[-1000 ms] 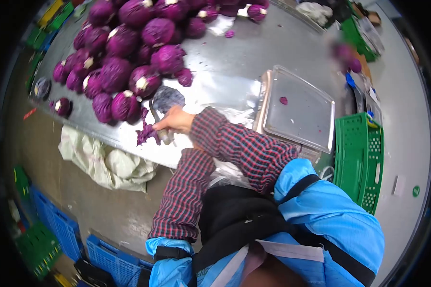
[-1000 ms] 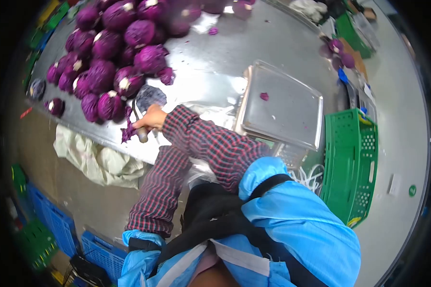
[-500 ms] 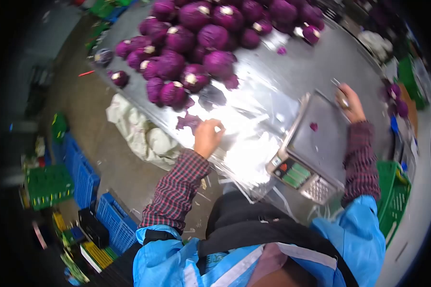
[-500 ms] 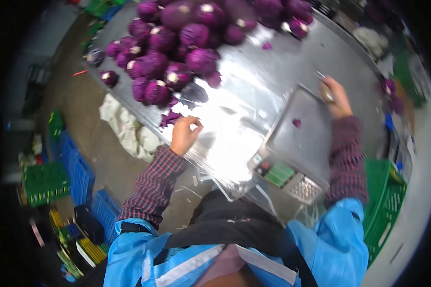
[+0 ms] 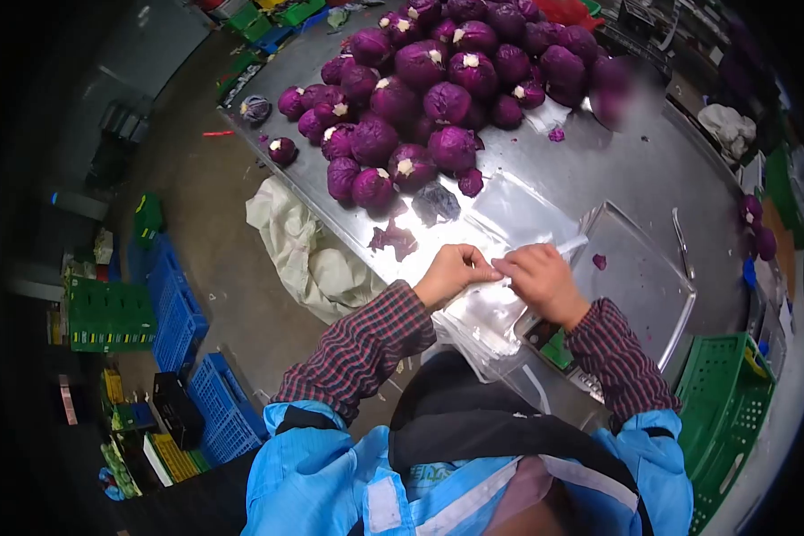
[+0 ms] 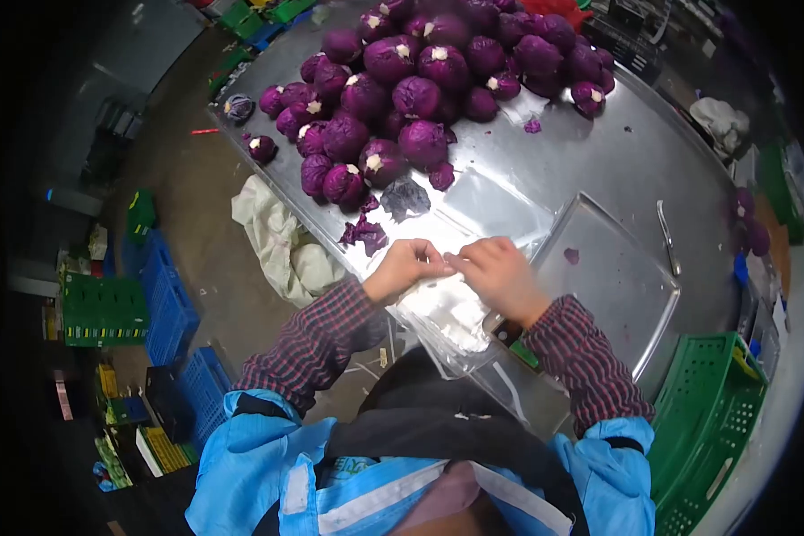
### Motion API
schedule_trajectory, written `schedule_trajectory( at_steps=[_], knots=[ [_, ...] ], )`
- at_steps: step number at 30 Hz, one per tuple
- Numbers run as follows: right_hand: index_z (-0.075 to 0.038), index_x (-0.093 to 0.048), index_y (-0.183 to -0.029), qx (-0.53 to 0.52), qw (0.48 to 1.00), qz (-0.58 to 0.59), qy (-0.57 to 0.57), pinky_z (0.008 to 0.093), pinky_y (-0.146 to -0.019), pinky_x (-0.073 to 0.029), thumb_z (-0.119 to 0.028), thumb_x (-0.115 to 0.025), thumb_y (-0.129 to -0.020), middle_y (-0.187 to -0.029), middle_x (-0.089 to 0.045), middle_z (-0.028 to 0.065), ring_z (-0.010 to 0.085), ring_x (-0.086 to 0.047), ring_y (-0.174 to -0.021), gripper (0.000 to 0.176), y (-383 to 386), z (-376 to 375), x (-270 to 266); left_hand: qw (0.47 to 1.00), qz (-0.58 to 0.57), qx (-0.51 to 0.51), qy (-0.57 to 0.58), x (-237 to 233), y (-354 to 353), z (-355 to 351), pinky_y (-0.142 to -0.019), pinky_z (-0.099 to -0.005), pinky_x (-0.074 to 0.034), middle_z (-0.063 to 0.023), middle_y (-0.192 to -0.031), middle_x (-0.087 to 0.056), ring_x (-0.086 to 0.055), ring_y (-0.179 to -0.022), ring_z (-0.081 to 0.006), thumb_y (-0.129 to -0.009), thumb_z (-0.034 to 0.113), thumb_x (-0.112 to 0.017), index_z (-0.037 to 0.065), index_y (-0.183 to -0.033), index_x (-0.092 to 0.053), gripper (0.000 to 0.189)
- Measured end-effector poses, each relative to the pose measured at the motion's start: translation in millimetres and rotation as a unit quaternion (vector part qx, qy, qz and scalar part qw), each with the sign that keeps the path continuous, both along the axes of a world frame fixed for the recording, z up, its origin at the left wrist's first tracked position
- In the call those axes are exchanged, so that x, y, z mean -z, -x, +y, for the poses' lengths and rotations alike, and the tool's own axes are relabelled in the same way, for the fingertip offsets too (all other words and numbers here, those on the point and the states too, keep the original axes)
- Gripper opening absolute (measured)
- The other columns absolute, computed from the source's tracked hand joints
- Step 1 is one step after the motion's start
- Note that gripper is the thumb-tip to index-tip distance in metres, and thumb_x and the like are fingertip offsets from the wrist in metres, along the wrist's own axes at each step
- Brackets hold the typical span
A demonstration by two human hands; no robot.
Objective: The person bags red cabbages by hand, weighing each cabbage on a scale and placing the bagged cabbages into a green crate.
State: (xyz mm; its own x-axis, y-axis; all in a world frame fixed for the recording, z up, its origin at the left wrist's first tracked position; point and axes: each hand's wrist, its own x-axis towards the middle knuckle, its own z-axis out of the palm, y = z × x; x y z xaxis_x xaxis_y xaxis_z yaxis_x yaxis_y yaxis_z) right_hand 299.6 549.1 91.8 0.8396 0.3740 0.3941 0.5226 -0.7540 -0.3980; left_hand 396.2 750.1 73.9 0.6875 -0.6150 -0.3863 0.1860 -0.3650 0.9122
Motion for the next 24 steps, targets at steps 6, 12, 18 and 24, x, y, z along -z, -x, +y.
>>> schedule_trajectory(
  at_steps=[6,12,18,24],
  knots=[
    [-0.011,-0.068,-0.091,0.034,0.992,-0.098,-0.071,0.0375,-0.082,-0.045,-0.006,-0.064,-0.070,-0.097,-0.063,0.0026,0.0213,-0.061,-0.091,0.022,-30,14,-14,0.961,0.268,0.047,0.038,-23,-38,29,-0.063,-0.0198,-0.044,0.0009,-0.083,-0.065,-0.056,-0.070,-0.0069,-0.084,0.024,-0.073,0.005,-0.090,-0.067,0.021],
    [-0.007,-0.058,-0.072,-0.029,0.987,0.028,-0.155,0.0401,-0.083,-0.043,-0.001,-0.064,-0.063,-0.093,-0.062,0.0065,0.0269,-0.059,-0.091,0.013,-87,43,-23,0.944,0.199,0.213,-0.156,-20,-145,81,-0.065,-0.0286,-0.051,-0.0064,-0.096,-0.068,-0.062,-0.080,-0.0121,-0.086,0.024,-0.068,0.004,-0.092,-0.067,0.020],
    [-0.005,-0.055,-0.089,0.080,0.832,0.304,-0.457,0.0325,-0.089,-0.042,-0.016,-0.063,-0.079,-0.098,-0.062,0.0070,0.0198,-0.058,-0.096,0.017,-167,61,-14,0.810,-0.535,0.224,-0.085,-70,-190,93,-0.086,-0.0426,-0.045,-0.0175,-0.121,-0.051,-0.050,-0.108,-0.0373,-0.067,0.009,-0.073,0.007,-0.095,-0.064,0.029],
    [-0.001,-0.057,-0.105,0.114,0.706,0.323,-0.620,0.0287,-0.088,-0.044,-0.013,-0.063,-0.082,-0.104,-0.063,0.0048,0.0128,-0.058,-0.097,0.026,-213,48,-19,0.888,0.084,0.432,0.137,-83,-262,91,-0.079,-0.0316,-0.049,-0.0098,-0.105,-0.064,-0.061,-0.095,-0.0204,-0.086,0.008,-0.062,0.002,-0.119,-0.058,0.033]
  ],
)
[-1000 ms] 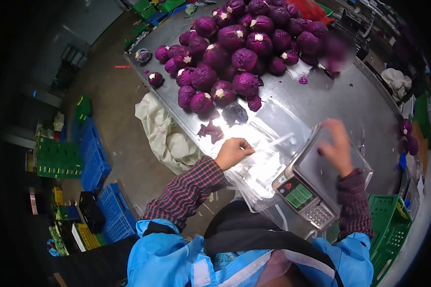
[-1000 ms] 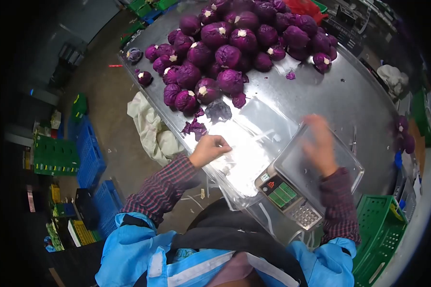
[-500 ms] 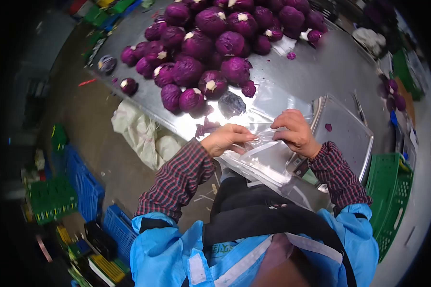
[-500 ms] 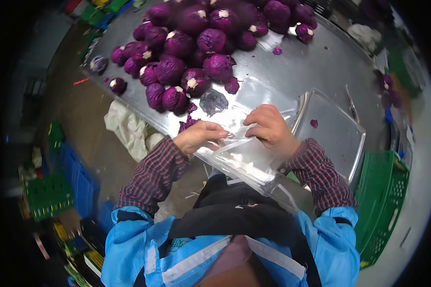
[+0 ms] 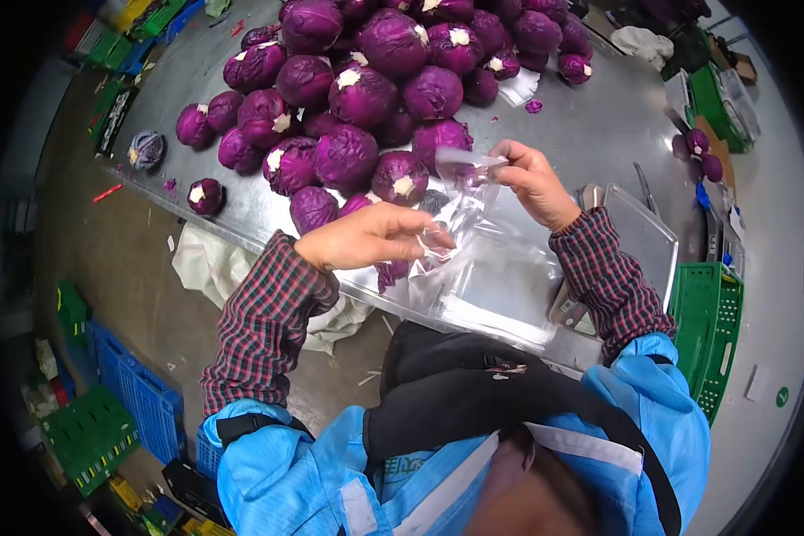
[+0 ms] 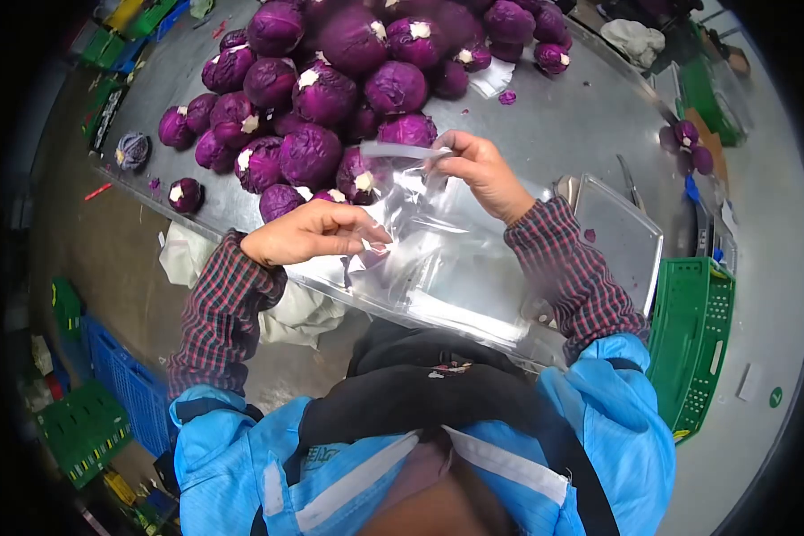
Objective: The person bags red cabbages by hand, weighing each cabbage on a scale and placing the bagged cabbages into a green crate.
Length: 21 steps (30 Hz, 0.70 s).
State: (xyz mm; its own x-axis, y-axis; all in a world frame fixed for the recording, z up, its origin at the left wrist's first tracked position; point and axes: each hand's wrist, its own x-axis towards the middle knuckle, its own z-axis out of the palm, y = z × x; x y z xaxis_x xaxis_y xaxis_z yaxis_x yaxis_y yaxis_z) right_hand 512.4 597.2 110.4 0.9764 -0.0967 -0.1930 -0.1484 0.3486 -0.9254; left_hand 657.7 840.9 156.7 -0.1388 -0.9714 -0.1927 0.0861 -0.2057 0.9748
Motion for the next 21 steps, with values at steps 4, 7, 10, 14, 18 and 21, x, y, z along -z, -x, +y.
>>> schedule_trajectory(
  at_steps=[4,7,10,14,18,21],
  knots=[
    [-0.003,-0.059,-0.105,0.043,0.999,0.001,-0.026,0.0204,-0.064,-0.042,-0.010,-0.059,-0.084,-0.092,-0.065,0.0012,0.0054,-0.056,-0.076,0.022,-15,10,7,0.963,0.255,-0.070,0.046,19,-12,-8,-0.094,-0.0394,-0.047,-0.0122,-0.125,-0.054,-0.054,-0.112,-0.0214,-0.093,0.017,-0.056,0.003,-0.130,-0.052,0.040],
    [-0.003,-0.057,-0.110,0.061,0.996,0.015,-0.061,0.0174,-0.061,-0.039,-0.010,-0.059,-0.083,-0.092,-0.065,-0.0006,0.0025,-0.055,-0.074,0.027,-19,11,24,0.858,0.463,-0.213,0.066,38,-5,-34,-0.103,-0.0437,-0.040,-0.0111,-0.135,-0.045,-0.048,-0.121,-0.0254,-0.093,0.028,-0.056,0.006,-0.138,-0.041,0.052],
    [-0.003,-0.058,-0.106,0.090,0.995,0.014,-0.042,0.0178,-0.062,-0.040,-0.009,-0.059,-0.083,-0.091,-0.065,0.0000,0.0050,-0.056,-0.075,0.024,-19,15,21,0.942,0.196,-0.271,0.005,55,23,-47,-0.102,-0.0355,-0.041,-0.0086,-0.131,-0.049,-0.048,-0.122,-0.0213,-0.079,-0.003,-0.068,0.008,-0.135,-0.042,0.062],
    [-0.003,-0.059,-0.101,0.107,0.993,0.049,-0.022,0.0217,-0.063,-0.043,-0.006,-0.062,-0.080,-0.089,-0.065,0.0010,0.0059,-0.057,-0.075,0.021,-19,13,26,0.954,-0.075,-0.276,0.086,52,29,-53,-0.091,-0.0299,-0.047,-0.0072,-0.113,-0.061,-0.056,-0.108,-0.0153,-0.082,0.001,-0.068,0.004,-0.123,-0.055,0.043],
    [-0.002,-0.052,-0.104,0.097,0.942,-0.026,-0.319,0.0249,-0.060,-0.041,-0.009,-0.057,-0.082,-0.081,-0.055,0.0056,0.0120,-0.051,-0.068,0.023,-30,-6,39,0.836,0.363,-0.410,0.029,54,-2,-47,-0.064,-0.0213,-0.045,-0.0004,-0.086,-0.059,-0.056,-0.071,-0.0078,-0.092,0.012,-0.059,0.006,-0.104,-0.055,0.014],
    [-0.005,-0.050,-0.101,0.063,0.941,-0.031,-0.332,0.0246,-0.057,-0.036,-0.015,-0.056,-0.086,-0.073,-0.045,0.0038,0.0121,-0.044,-0.064,0.019,-59,-27,25,0.887,0.266,-0.377,-0.008,55,-46,-40,-0.048,-0.0179,-0.032,0.0064,-0.070,-0.049,-0.044,-0.055,-0.0024,-0.091,0.014,-0.059,0.008,-0.101,-0.055,0.012]
  ],
)
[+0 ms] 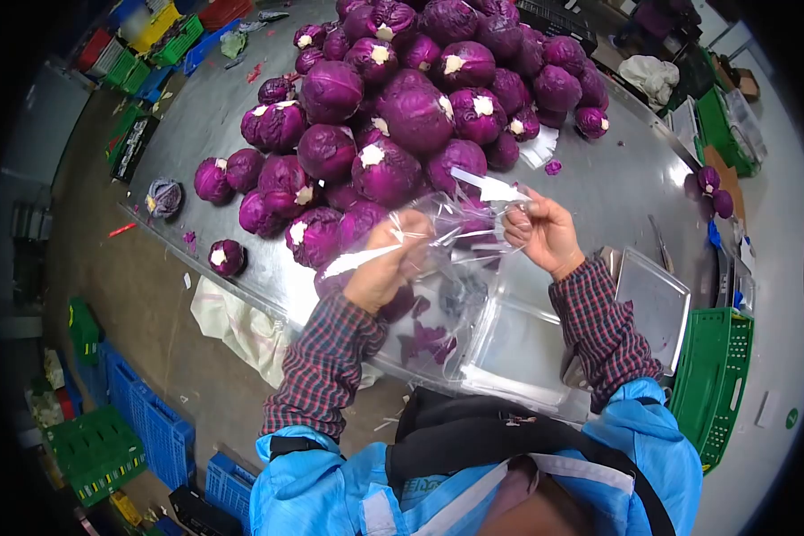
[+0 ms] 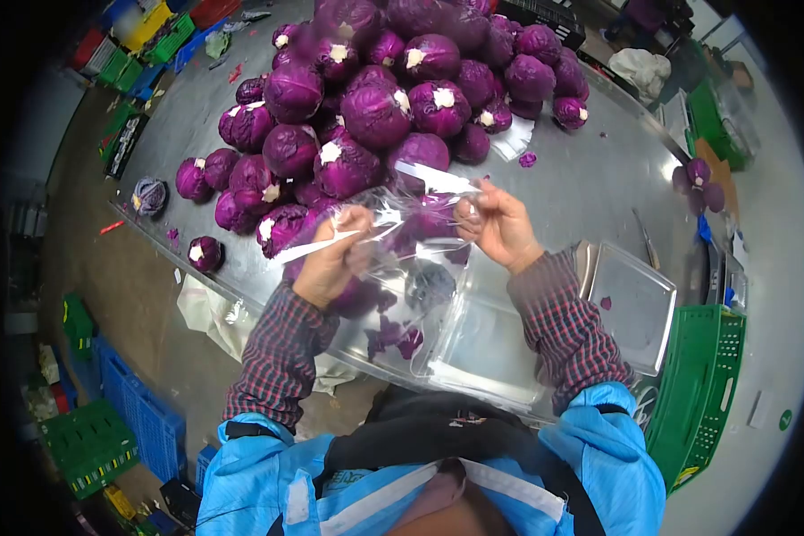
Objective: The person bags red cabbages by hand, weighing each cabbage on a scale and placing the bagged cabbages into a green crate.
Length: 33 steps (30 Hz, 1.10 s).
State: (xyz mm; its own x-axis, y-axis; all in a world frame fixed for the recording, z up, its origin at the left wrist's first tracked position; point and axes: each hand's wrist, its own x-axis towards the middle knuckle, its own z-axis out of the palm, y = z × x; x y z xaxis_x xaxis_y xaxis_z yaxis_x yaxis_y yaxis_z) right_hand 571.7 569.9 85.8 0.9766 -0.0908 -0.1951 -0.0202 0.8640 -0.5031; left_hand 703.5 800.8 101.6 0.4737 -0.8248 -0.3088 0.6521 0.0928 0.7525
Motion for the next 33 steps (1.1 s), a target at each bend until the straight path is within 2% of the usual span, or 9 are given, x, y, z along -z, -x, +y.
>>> schedule_trajectory(
  at_steps=[4,7,9,11,13,16,19,29,33],
  knots=[
    [-0.006,-0.060,-0.098,0.035,0.863,0.066,0.500,0.0202,-0.050,-0.035,-0.024,-0.063,-0.088,-0.073,-0.053,-0.0042,0.0027,-0.047,-0.062,0.021,-84,-16,-19,0.917,-0.328,-0.190,-0.128,3,-67,-49,-0.061,-0.0264,-0.042,-0.0041,-0.080,-0.060,-0.055,-0.067,-0.0121,-0.091,0.019,-0.057,0.003,-0.108,-0.057,0.023],
    [-0.005,-0.066,-0.104,0.235,0.667,0.017,0.707,0.0342,-0.066,-0.048,-0.021,-0.060,-0.086,-0.080,-0.067,0.0133,0.0225,-0.065,-0.072,0.025,-166,-46,10,0.775,-0.536,-0.222,-0.253,35,-128,-84,-0.078,-0.0434,-0.043,-0.0207,-0.095,-0.060,-0.059,-0.091,-0.0354,-0.090,0.022,-0.055,-0.001,-0.102,-0.053,0.026],
    [-0.007,-0.068,-0.102,0.186,0.698,0.143,0.677,0.0376,-0.068,-0.049,-0.024,-0.058,-0.087,-0.083,-0.067,0.0173,0.0292,-0.067,-0.080,0.025,-194,-48,22,0.719,-0.589,-0.243,-0.279,46,-133,-101,-0.078,-0.0463,-0.042,-0.0244,-0.097,-0.060,-0.057,-0.092,-0.0418,-0.092,0.022,-0.050,0.000,-0.101,-0.053,0.024],
    [-0.007,-0.068,-0.099,0.213,0.606,0.175,0.747,0.0381,-0.069,-0.049,-0.026,-0.058,-0.087,-0.080,-0.067,0.0164,0.0291,-0.067,-0.081,0.024,-202,-36,31,0.757,-0.513,-0.201,-0.352,40,-139,-110,-0.079,-0.0464,-0.042,-0.0250,-0.098,-0.059,-0.057,-0.093,-0.0411,-0.093,0.021,-0.049,0.000,-0.101,-0.053,0.023],
    [-0.007,-0.068,-0.097,0.233,0.610,0.187,0.734,0.0373,-0.068,-0.049,-0.027,-0.057,-0.089,-0.077,-0.066,0.0160,0.0270,-0.066,-0.075,0.024,-202,-29,37,0.827,-0.433,-0.236,-0.270,48,-148,-116,-0.078,-0.0435,-0.043,-0.0232,-0.094,-0.058,-0.058,-0.087,-0.0368,-0.094,0.020,-0.049,-0.001,-0.101,-0.054,0.023],
    [0.001,-0.066,-0.098,0.339,0.840,0.070,0.417,0.0270,-0.067,-0.048,-0.015,-0.052,-0.095,-0.080,-0.068,0.0059,0.0144,-0.060,-0.069,0.021,-207,-19,39,0.865,-0.377,-0.272,-0.190,42,-138,-116,-0.073,-0.0340,-0.043,-0.0142,-0.089,-0.060,-0.054,-0.080,-0.0206,-0.096,0.018,-0.050,-0.001,-0.100,-0.056,0.021],
    [0.001,-0.065,-0.100,0.382,0.902,-0.014,0.202,0.0241,-0.069,-0.048,-0.008,-0.051,-0.095,-0.090,-0.068,0.0047,0.0125,-0.061,-0.076,0.017,-178,-9,34,0.919,-0.275,-0.278,-0.053,32,-113,-107,-0.066,-0.0236,-0.040,-0.0039,-0.087,-0.060,-0.049,-0.075,-0.0082,-0.098,0.019,-0.050,0.002,-0.095,-0.054,0.018],
    [0.001,-0.056,-0.115,0.271,0.961,-0.052,-0.011,0.0395,-0.094,-0.047,-0.013,-0.050,-0.094,-0.108,-0.063,0.0139,0.0256,-0.060,-0.102,0.026,-11,-16,11,0.985,-0.046,-0.163,0.027,-22,-6,-71,-0.076,-0.0257,-0.049,-0.0041,-0.094,-0.063,-0.059,-0.082,-0.0110,-0.095,0.016,-0.057,0.006,-0.102,-0.052,0.014],
    [-0.002,-0.062,-0.101,0.145,0.956,-0.216,0.133,0.0362,-0.085,-0.044,-0.024,-0.057,-0.091,-0.091,-0.061,0.0115,0.0243,-0.056,-0.089,0.024,84,4,-43,0.978,-0.080,0.112,0.157,-33,34,-28,-0.080,-0.0289,-0.049,-0.0063,-0.091,-0.064,-0.061,-0.083,-0.0138,-0.095,0.019,-0.058,0.005,-0.096,-0.054,0.014]
  ],
)
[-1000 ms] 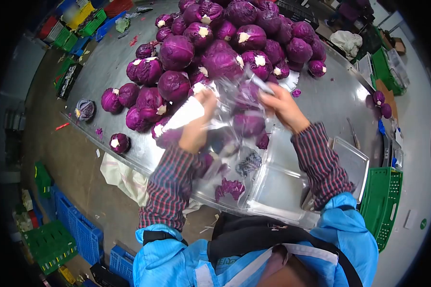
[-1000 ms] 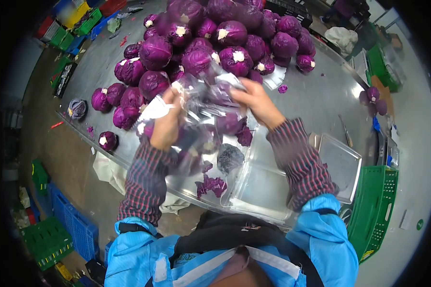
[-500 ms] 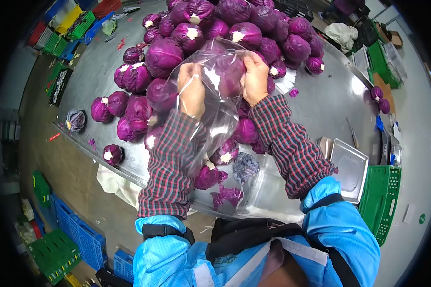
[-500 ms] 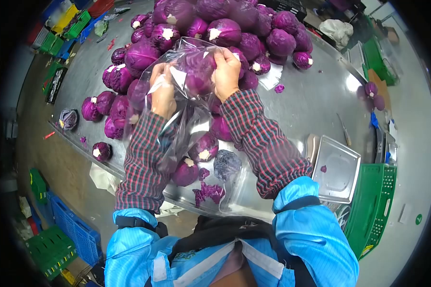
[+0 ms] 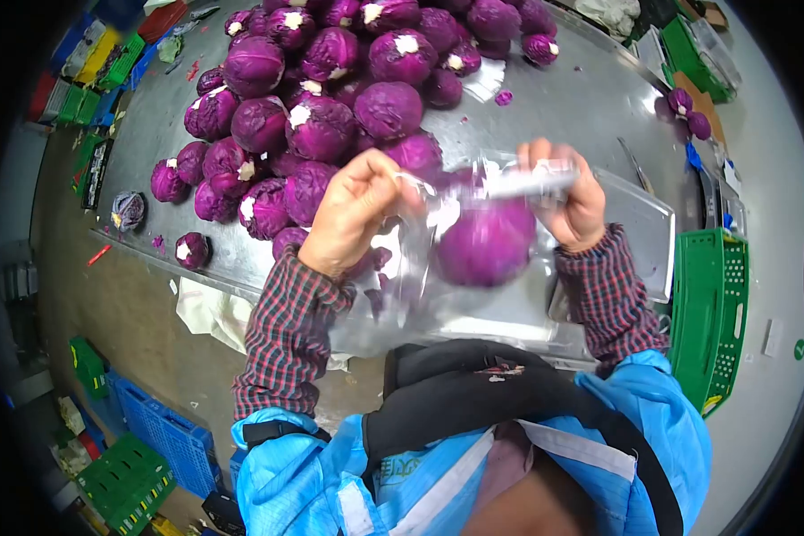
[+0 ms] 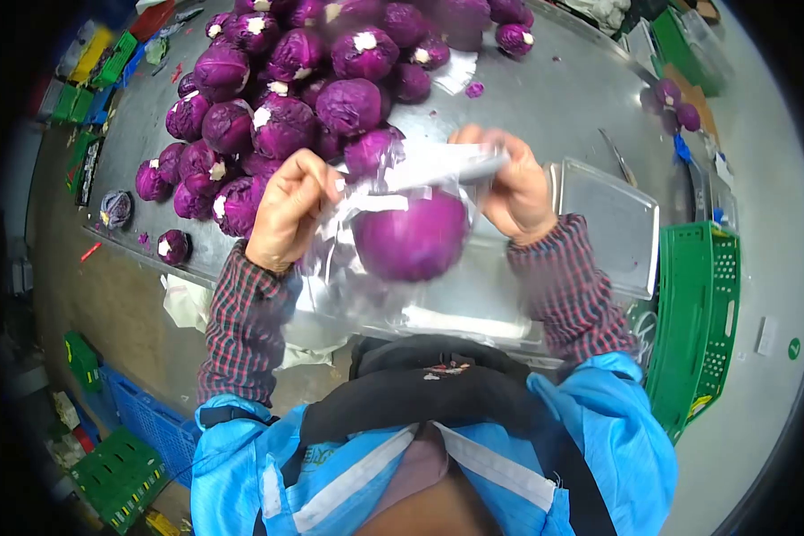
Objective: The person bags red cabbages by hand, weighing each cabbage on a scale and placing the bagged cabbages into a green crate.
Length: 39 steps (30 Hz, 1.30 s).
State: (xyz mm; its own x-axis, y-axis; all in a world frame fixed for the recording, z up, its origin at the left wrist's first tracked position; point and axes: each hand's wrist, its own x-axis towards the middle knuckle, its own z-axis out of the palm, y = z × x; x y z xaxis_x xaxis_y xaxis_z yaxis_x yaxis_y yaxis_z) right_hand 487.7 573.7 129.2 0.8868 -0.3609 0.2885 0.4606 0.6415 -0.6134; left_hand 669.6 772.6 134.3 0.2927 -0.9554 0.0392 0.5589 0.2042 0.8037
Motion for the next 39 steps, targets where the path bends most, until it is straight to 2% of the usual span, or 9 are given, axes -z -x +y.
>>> schedule_trajectory(
  at_steps=[2,4,9,12,17,23,30,35,39],
  knots=[
    [-0.003,-0.061,-0.078,-0.033,0.961,0.125,0.245,0.0336,-0.063,-0.040,-0.033,-0.060,-0.089,-0.073,-0.051,0.0069,0.0199,-0.046,-0.070,0.032,41,-7,-18,0.989,-0.115,0.036,-0.084,3,10,5,-0.086,-0.0325,-0.048,-0.0048,-0.085,-0.062,-0.059,-0.084,-0.0127,-0.095,0.015,-0.055,0.006,-0.093,-0.053,0.009],
    [0.000,-0.065,-0.084,-0.054,0.920,0.055,0.383,0.0337,-0.058,-0.041,-0.027,-0.059,-0.090,-0.077,-0.059,0.0089,0.0208,-0.052,-0.064,0.028,78,-19,-49,0.966,-0.259,0.025,0.010,-15,27,9,-0.095,-0.0383,-0.043,-0.0046,-0.082,-0.058,-0.056,-0.076,-0.0130,-0.096,0.017,-0.054,0.006,-0.089,-0.050,0.013],
    [-0.003,-0.067,-0.087,-0.065,0.766,0.105,0.631,0.0392,-0.064,-0.045,-0.020,-0.059,-0.086,-0.077,-0.059,0.0119,0.0292,-0.056,-0.069,0.019,142,2,-44,0.765,-0.641,0.033,0.049,-26,66,17,-0.104,-0.0474,-0.036,-0.0051,-0.076,-0.061,-0.062,-0.072,-0.0200,-0.085,0.001,-0.058,0.005,-0.082,-0.056,0.006],
    [-0.001,-0.065,-0.091,-0.101,0.777,0.167,0.599,0.0386,-0.070,-0.046,-0.007,-0.059,-0.077,-0.079,-0.060,0.0119,0.0302,-0.059,-0.076,0.016,177,33,-23,0.749,-0.655,0.070,-0.066,3,97,37,-0.108,-0.0468,-0.032,-0.0043,-0.084,-0.063,-0.063,-0.084,-0.0211,-0.083,0.000,-0.060,0.005,-0.088,-0.057,0.008],
    [0.000,-0.064,-0.092,-0.051,0.779,0.199,0.592,0.0379,-0.071,-0.047,-0.006,-0.059,-0.074,-0.079,-0.060,0.0129,0.0303,-0.059,-0.077,0.019,199,29,-20,0.678,-0.723,0.067,-0.112,-19,180,37,-0.113,-0.0561,-0.015,-0.0052,-0.136,-0.048,-0.038,-0.132,-0.0270,-0.065,0.008,-0.078,0.018,-0.140,-0.040,0.085],
    [0.000,-0.066,-0.093,-0.067,0.753,0.129,0.641,0.0380,-0.073,-0.047,-0.006,-0.058,-0.076,-0.082,-0.061,0.0134,0.0301,-0.060,-0.080,0.020,213,19,-22,0.602,-0.796,-0.053,-0.032,21,205,8,-0.111,-0.0577,-0.018,-0.0026,-0.135,-0.050,-0.038,-0.133,-0.0270,-0.068,0.006,-0.074,0.018,-0.127,-0.053,0.064],
    [-0.002,-0.067,-0.094,-0.074,0.751,0.147,0.639,0.0373,-0.075,-0.047,-0.009,-0.059,-0.079,-0.084,-0.063,0.0125,0.0293,-0.060,-0.082,0.018,221,25,-29,0.717,-0.696,0.023,-0.025,12,209,-17,-0.113,-0.0575,-0.012,-0.0004,-0.124,-0.059,-0.039,-0.134,-0.0255,-0.071,0.006,-0.072,0.019,-0.119,-0.060,0.051],
    [-0.002,-0.066,-0.096,-0.057,0.755,0.166,0.632,0.0370,-0.074,-0.047,-0.009,-0.059,-0.079,-0.084,-0.062,0.0130,0.0300,-0.059,-0.082,0.020,225,19,-25,0.703,-0.703,0.108,-0.016,1,195,-12,-0.109,-0.0475,-0.022,0.0027,-0.080,-0.054,-0.052,-0.088,-0.0164,-0.074,0.012,-0.073,0.017,-0.101,-0.068,0.028],
    [0.000,-0.066,-0.098,-0.056,0.736,0.240,0.631,0.0366,-0.073,-0.048,-0.014,-0.062,-0.082,-0.087,-0.063,0.0139,0.0278,-0.060,-0.082,0.021,229,9,-24,0.753,-0.658,0.004,0.001,-1,187,2,-0.094,-0.0386,-0.030,0.0007,-0.079,-0.053,-0.050,-0.086,-0.0182,-0.075,0.024,-0.073,0.012,-0.078,-0.069,0.013]
  ],
)
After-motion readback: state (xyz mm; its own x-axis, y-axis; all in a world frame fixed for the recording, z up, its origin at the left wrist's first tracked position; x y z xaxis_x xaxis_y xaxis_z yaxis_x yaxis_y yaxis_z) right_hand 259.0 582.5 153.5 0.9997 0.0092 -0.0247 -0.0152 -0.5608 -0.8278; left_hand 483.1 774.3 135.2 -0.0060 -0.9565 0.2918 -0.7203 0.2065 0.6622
